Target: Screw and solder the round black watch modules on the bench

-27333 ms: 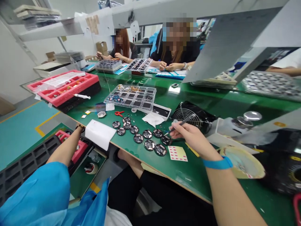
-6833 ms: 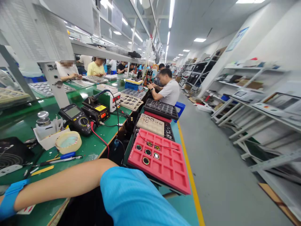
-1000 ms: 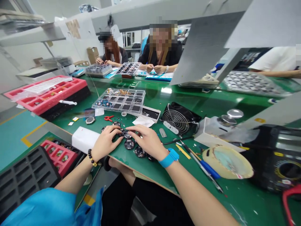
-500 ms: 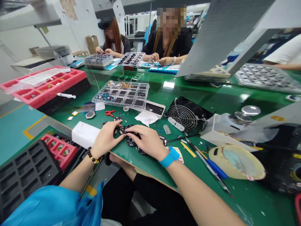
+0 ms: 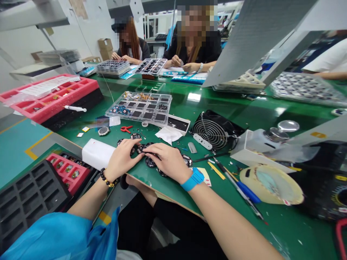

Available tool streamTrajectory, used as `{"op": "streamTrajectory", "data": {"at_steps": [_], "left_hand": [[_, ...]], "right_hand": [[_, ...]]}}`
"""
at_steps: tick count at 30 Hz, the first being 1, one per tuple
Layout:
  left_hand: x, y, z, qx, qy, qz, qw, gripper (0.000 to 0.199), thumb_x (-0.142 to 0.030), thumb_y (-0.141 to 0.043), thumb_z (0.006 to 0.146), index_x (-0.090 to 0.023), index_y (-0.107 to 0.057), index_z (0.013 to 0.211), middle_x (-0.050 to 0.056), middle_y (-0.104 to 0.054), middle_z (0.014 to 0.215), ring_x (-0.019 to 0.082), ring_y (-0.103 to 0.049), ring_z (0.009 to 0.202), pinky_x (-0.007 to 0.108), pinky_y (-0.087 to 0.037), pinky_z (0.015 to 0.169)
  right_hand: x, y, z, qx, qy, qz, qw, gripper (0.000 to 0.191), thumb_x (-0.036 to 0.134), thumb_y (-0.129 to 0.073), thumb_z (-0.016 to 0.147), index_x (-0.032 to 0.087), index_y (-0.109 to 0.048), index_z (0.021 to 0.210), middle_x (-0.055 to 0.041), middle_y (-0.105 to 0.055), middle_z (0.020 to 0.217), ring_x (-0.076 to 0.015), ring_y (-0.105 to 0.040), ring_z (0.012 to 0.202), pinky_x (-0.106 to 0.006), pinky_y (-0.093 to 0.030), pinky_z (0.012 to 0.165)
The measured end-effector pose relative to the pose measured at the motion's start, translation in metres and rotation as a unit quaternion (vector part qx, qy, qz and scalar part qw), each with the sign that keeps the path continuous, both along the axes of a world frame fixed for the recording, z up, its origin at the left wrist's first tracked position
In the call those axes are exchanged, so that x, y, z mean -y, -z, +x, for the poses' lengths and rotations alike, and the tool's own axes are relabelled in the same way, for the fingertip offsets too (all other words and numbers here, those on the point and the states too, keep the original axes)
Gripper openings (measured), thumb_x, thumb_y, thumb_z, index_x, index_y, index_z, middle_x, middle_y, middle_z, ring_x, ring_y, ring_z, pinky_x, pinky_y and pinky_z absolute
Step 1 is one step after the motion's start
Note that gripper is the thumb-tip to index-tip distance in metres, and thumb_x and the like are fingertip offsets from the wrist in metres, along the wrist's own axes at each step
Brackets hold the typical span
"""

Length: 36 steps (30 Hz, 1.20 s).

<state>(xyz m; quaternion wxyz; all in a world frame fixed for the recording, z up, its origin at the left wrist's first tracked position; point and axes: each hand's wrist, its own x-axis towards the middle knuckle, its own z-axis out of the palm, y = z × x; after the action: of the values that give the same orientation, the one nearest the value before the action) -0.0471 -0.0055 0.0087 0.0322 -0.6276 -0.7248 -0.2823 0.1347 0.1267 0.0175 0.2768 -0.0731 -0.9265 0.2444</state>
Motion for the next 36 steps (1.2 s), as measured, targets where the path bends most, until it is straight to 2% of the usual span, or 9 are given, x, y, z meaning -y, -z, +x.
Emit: {"op": "streamTrajectory", "data": {"at_steps": [8,11,14,19,24,32,36], "left_hand": [[0.003,0.0,0.001,-0.005,0.003,0.009,1.0,0.041,-0.031,-0.067,0.098,-0.021,-0.057,0.136,0.007,-0.069,0.129,0.028,-0.06,0.119,0.044,-0.05,0.106],[0.003,0.008,-0.003,-0.012,-0.003,0.019,1.0,0.04,-0.032,-0.066,0.098,-0.022,-0.057,0.135,0.008,-0.069,0.128,0.029,-0.061,0.119,0.046,-0.051,0.104],[-0.001,0.017,-0.007,-0.009,-0.008,0.021,1.0,0.041,-0.036,-0.065,0.098,-0.022,-0.058,0.135,0.008,-0.07,0.123,0.031,-0.062,0.116,0.047,-0.052,0.101],[-0.001,0.02,-0.006,-0.014,-0.008,0.049,0.999,0.038,-0.037,-0.06,0.099,-0.023,-0.058,0.134,0.009,-0.07,0.125,0.031,-0.062,0.117,0.048,-0.053,0.102],[-0.005,0.028,-0.007,-0.006,-0.017,0.062,0.998,0.035,-0.033,-0.061,0.097,-0.024,-0.059,0.13,0.008,-0.072,0.118,0.031,-0.065,0.111,0.048,-0.057,0.095],[-0.003,0.023,-0.005,0.001,-0.022,0.05,0.999,0.036,-0.03,-0.063,0.096,-0.023,-0.059,0.131,0.007,-0.07,0.121,0.031,-0.062,0.116,0.048,-0.055,0.1],[-0.004,0.022,-0.004,0.007,-0.015,0.036,0.999,0.028,-0.028,-0.063,0.097,-0.024,-0.061,0.125,0.006,-0.069,0.121,0.03,-0.06,0.117,0.049,-0.053,0.102]], "right_hand": [[0.003,-0.002,0.001,-0.013,-0.02,0.033,0.999,0.021,0.018,-0.06,0.105,0.024,-0.074,0.119,-0.0032,-0.076,0.119,-0.0212,-0.071,0.109,-0.035,-0.059,0.093],[0.004,-0.004,-0.001,-0.033,-0.047,0.04,0.998,0.018,0.017,-0.062,0.104,0.023,-0.074,0.117,-0.002,-0.077,0.117,-0.0187,-0.072,0.107,-0.031,-0.059,0.095],[0.0,-0.001,-0.003,-0.03,-0.046,0.063,0.996,0.016,0.02,-0.062,0.105,0.021,-0.074,0.115,-0.0016,-0.077,0.117,-0.0171,-0.072,0.105,-0.028,-0.058,0.094],[0.0,0.002,-0.003,-0.04,-0.049,0.071,0.995,0.017,0.018,-0.062,0.104,0.021,-0.074,0.116,-0.0013,-0.077,0.118,-0.0158,-0.072,0.107,-0.028,-0.058,0.097],[-0.001,0.004,-0.003,-0.037,-0.051,0.071,0.995,0.018,0.018,-0.06,0.105,0.023,-0.073,0.116,-0.0003,-0.078,0.118,-0.0152,-0.073,0.105,-0.028,-0.059,0.095],[-0.002,0.006,-0.005,-0.027,-0.049,0.107,0.993,0.023,0.015,-0.061,0.103,0.023,-0.072,0.123,-0.0013,-0.076,0.121,-0.0181,-0.071,0.107,-0.031,-0.058,0.093],[-0.003,0.009,-0.007,-0.026,-0.048,0.139,0.989,0.024,0.011,-0.058,0.103,0.021,-0.072,0.121,-0.0025,-0.076,0.12,-0.0189,-0.07,0.105,-0.032,-0.059,0.091]]}}
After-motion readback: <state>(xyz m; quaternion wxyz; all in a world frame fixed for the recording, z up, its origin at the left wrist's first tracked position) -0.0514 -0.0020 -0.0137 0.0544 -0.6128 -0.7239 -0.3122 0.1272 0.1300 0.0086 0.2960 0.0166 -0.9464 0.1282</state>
